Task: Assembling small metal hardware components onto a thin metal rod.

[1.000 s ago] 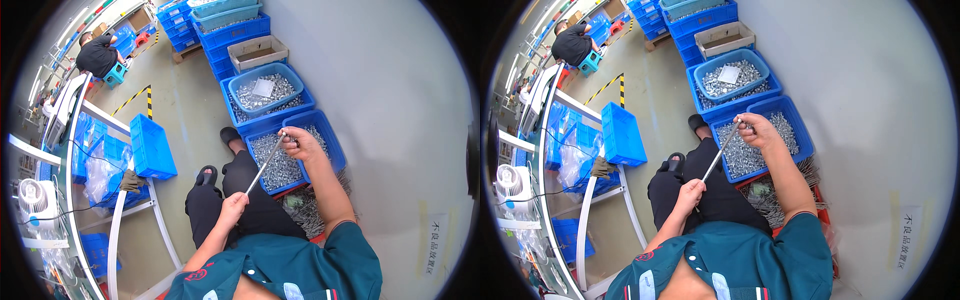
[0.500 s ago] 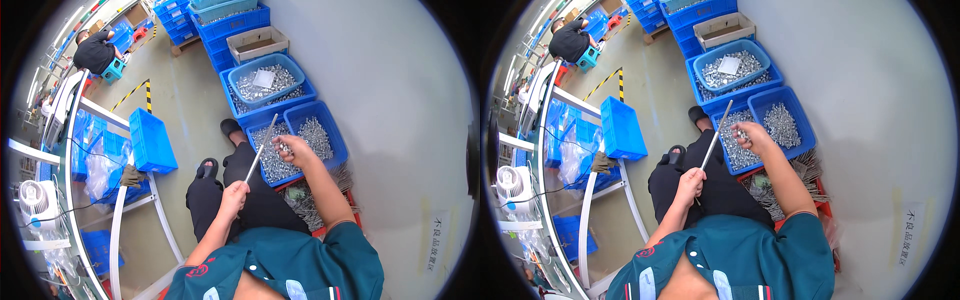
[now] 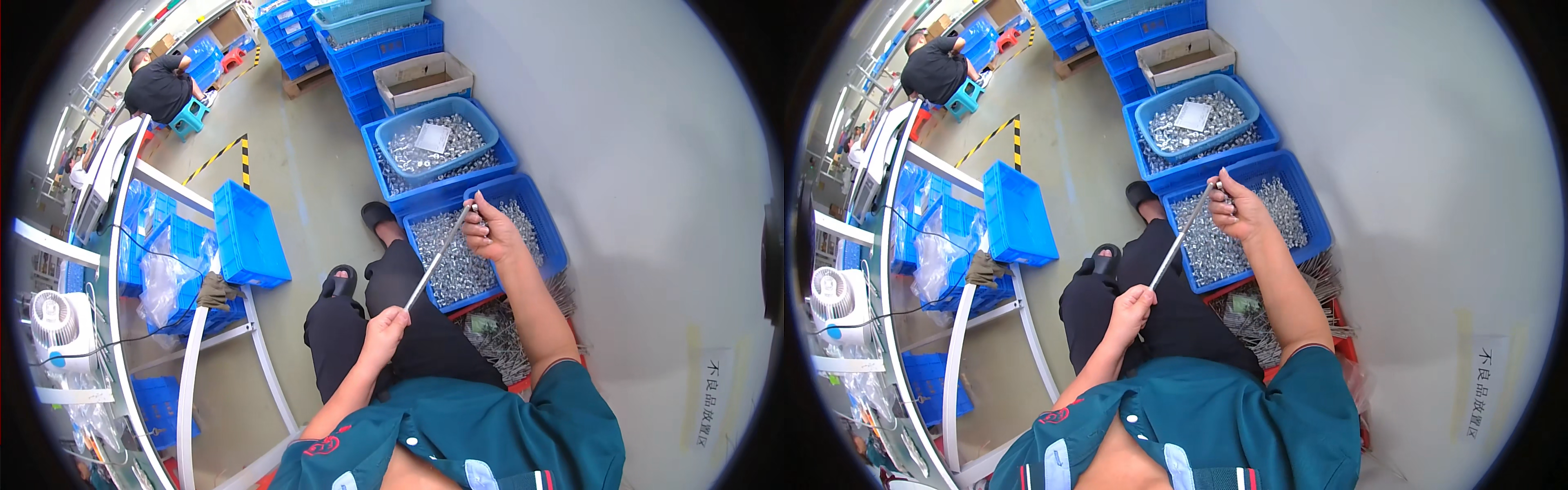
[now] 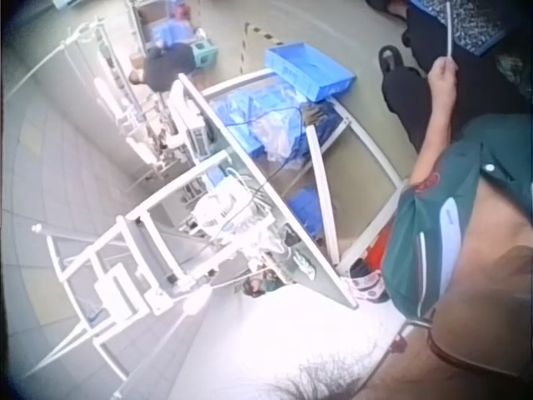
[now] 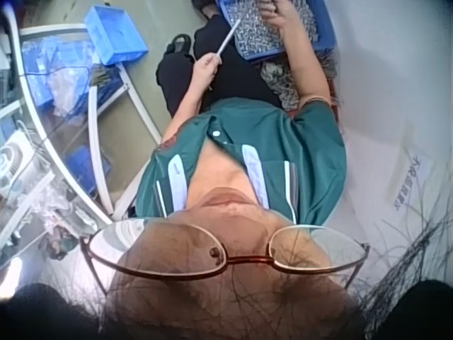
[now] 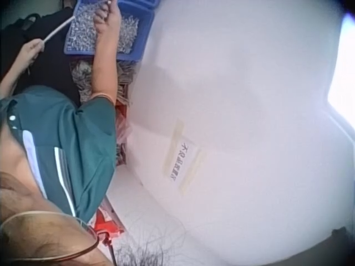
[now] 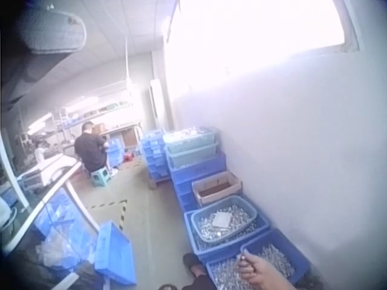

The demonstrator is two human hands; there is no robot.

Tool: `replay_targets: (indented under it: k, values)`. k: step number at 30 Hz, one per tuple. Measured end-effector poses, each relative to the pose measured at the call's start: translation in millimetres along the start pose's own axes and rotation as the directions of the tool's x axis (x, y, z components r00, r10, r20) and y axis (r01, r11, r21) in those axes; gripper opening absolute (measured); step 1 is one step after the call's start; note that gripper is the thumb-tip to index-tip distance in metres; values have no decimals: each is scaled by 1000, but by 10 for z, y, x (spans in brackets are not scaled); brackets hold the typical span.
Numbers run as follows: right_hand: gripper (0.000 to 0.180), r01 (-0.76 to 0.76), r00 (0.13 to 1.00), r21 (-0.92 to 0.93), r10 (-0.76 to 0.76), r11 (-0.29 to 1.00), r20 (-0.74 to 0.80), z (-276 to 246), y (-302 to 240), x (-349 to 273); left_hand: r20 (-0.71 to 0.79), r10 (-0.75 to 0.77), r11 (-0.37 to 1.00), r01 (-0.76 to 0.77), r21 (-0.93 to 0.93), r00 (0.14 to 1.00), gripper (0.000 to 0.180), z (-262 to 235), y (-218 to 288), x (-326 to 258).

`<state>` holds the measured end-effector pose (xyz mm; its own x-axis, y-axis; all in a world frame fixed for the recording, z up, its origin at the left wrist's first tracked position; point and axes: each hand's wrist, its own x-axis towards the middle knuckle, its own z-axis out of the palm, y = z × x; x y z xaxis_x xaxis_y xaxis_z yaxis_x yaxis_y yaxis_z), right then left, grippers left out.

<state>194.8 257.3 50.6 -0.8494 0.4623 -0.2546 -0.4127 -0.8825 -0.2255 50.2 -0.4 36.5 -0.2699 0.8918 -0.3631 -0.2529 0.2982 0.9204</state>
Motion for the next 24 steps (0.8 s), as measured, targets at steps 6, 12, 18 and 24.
replay_targets:
  k: [6, 12, 18, 24]
  values:
    - [29, -14, 996, -195, -4, 981, -91, 103, -51, 17, -8, -5, 996, 5, 85, 1000, 20, -3, -13, 6]
    - [29, -8, 995, -183, -11, 983, -104, 92, -114, 6, -7, 13, 995, -13, 97, 1000, 21, 8, -5, 2]
    - [30, -46, 998, -143, 41, 989, -39, 75, -166, -26, -8, 45, 994, -44, 98, 999, 21, 25, -23, 19]
    - [28, -101, 990, -349, 58, 932, -133, 121, -144, -45, -7, -12, 997, 13, 76, 1000, 20, -6, -3, 16]
